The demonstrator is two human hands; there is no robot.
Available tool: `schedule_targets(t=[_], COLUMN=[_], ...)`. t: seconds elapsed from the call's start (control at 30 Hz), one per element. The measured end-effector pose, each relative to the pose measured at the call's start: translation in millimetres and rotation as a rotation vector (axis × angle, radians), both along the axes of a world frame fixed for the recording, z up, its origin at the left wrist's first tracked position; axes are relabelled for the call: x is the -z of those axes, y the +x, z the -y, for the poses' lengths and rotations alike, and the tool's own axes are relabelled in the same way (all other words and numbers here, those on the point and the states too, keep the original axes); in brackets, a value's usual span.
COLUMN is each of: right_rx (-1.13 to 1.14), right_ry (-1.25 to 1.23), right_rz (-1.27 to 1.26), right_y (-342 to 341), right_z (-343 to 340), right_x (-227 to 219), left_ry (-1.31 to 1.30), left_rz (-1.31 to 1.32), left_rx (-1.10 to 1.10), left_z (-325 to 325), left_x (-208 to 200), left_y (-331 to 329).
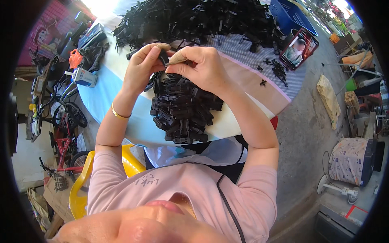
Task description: Assembling small black plastic components by hand at a workbench.
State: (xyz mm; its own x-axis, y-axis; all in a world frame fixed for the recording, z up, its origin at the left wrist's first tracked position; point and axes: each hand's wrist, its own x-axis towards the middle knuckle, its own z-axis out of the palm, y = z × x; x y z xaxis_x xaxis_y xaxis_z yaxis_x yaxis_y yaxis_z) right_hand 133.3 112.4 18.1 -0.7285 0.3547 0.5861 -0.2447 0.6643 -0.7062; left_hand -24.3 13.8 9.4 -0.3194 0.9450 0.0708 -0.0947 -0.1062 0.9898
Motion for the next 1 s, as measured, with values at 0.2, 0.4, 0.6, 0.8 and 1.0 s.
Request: schedule_targets(t=[0.2, 0.4, 0.6, 0.8, 1.0], right_rx=[0.016, -0.023, -0.025, 0.008, 0.03], right_ry=[-0.29, -0.369, -0.562, -0.385, -0.404], right_rz=[0.045, 0.074, 0.104, 0.169, 0.208], right_y=[-6, -12, -5, -10, -9], right_z=[-1, 6, -9, 6, 12], right_x=[8, 9, 6, 8, 6], left_ry=[0.112, 0.168, 0.234, 0.261, 0.317], left_rz=[-0.106, -0.228, 0.038, -0.007, -0.001], left_rx=[0.232, 0.017, 0.114, 0.048, 0.03], left_z=[9, 5, 1, 3, 2], left_x=[-5, 9, 7, 8, 8], left_y=[8, 14, 6, 8, 8])
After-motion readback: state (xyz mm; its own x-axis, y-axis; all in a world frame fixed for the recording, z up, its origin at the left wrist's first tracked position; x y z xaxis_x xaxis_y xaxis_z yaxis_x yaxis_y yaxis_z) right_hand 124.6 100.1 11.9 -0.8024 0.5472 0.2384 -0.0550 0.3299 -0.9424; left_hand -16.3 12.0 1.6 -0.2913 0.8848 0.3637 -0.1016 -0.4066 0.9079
